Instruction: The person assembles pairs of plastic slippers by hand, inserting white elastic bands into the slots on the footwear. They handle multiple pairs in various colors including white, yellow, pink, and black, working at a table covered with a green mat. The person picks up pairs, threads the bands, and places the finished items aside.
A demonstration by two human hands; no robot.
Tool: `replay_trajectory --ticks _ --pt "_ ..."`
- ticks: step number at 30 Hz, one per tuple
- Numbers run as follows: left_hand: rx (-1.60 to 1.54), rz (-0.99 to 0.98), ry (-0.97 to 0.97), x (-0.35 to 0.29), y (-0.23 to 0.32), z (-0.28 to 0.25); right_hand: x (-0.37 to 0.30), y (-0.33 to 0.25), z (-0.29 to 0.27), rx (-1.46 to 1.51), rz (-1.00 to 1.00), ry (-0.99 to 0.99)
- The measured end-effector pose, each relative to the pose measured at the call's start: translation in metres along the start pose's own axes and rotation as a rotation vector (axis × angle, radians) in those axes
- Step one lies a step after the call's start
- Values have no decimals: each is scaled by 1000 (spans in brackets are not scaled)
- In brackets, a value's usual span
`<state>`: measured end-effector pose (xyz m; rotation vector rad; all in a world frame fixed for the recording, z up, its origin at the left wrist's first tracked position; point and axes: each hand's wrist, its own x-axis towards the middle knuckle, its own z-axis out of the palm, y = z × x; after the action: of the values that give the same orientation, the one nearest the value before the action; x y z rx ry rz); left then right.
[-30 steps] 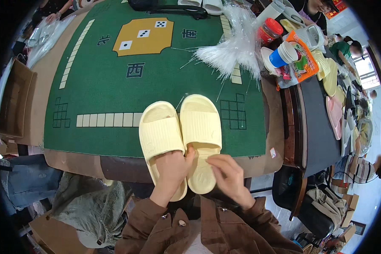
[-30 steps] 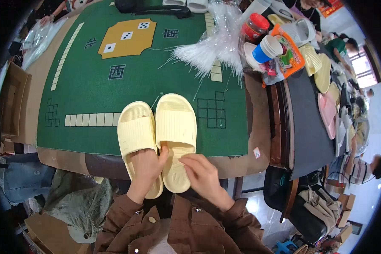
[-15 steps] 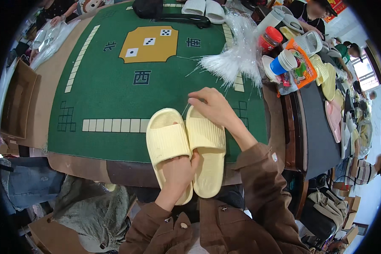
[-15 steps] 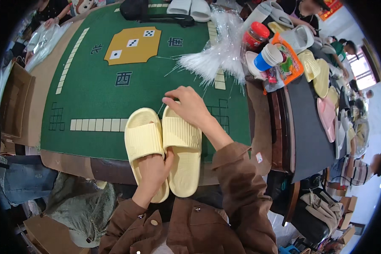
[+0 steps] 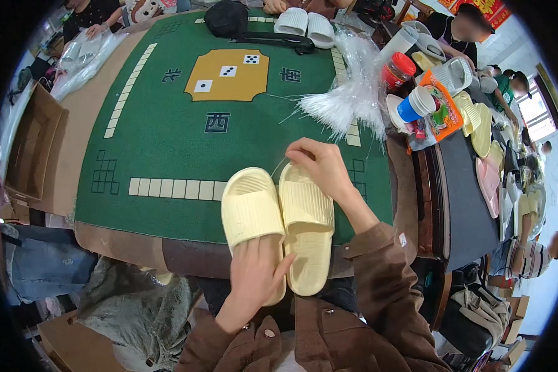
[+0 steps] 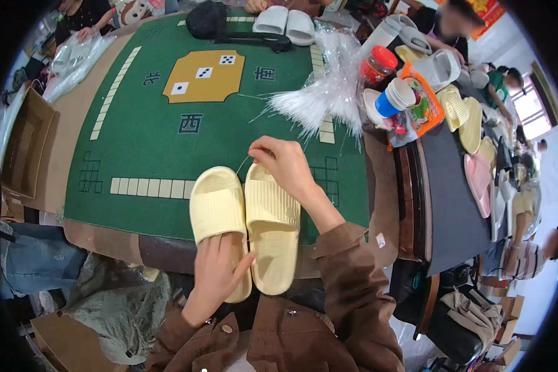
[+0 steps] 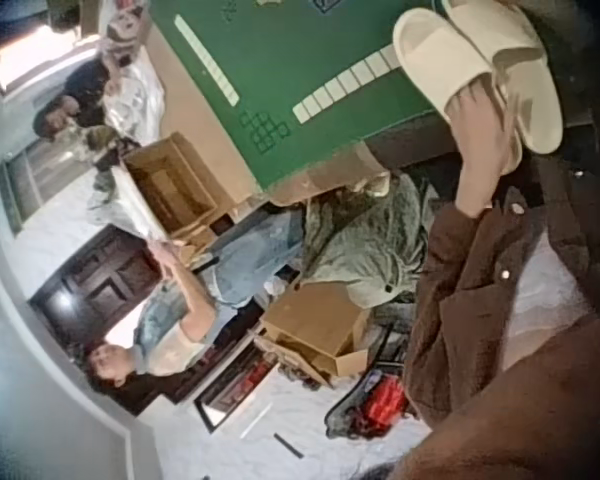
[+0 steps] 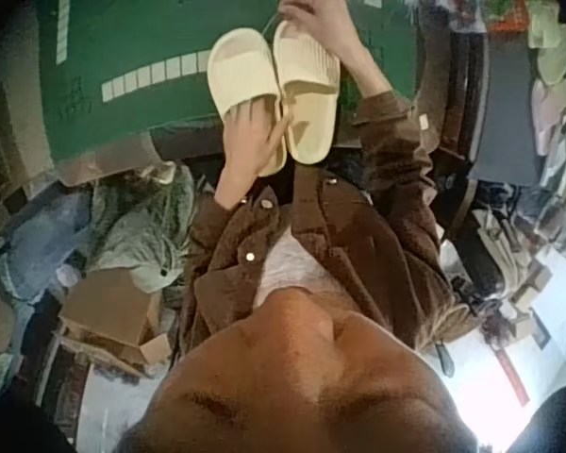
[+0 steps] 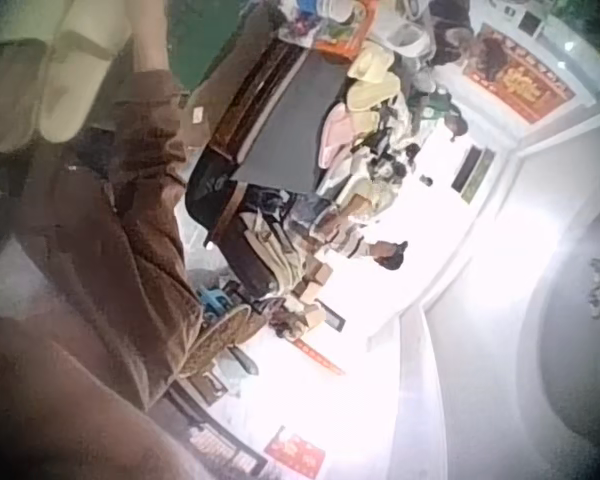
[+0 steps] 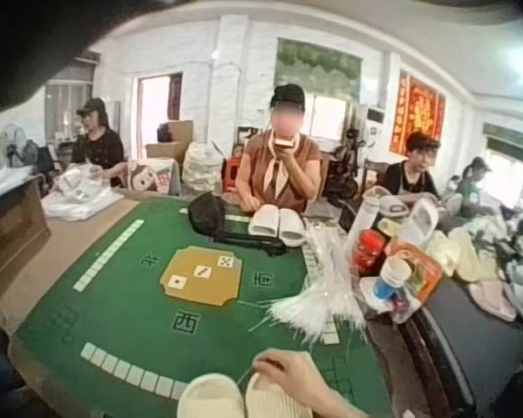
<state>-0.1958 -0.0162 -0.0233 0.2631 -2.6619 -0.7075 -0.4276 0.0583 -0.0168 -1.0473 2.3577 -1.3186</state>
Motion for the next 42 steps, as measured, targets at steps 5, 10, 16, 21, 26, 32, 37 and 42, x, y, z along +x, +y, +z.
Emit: replay_trajectory --ticks 5,10,16,21,26,32,37,42 --pt "-217 2 102 -2 -16 -28 -18 -24 5 200 -12 24" --pt "-528 -140 158 82 -22 -19 -33 -32 24 268 -68 106" --pt "-886 -339 -25 104 -46 12 -29 -22 32 202 -71 149" --pt "-782 -309 39 104 -55 21 -30 -19 32 232 -109 81" --pt "-850 -331 97 101 -59 25 -28 -9 36 291 -246 62" --pt "-856 -307 87 98 -56 23 -26 1 35 674 66 6" --pt "-833 -295 93 97 -55 21 -27 -1 34 646 39 39" --pt "-831 -270 106 95 -56 21 -28 -6 34 614 67 58"
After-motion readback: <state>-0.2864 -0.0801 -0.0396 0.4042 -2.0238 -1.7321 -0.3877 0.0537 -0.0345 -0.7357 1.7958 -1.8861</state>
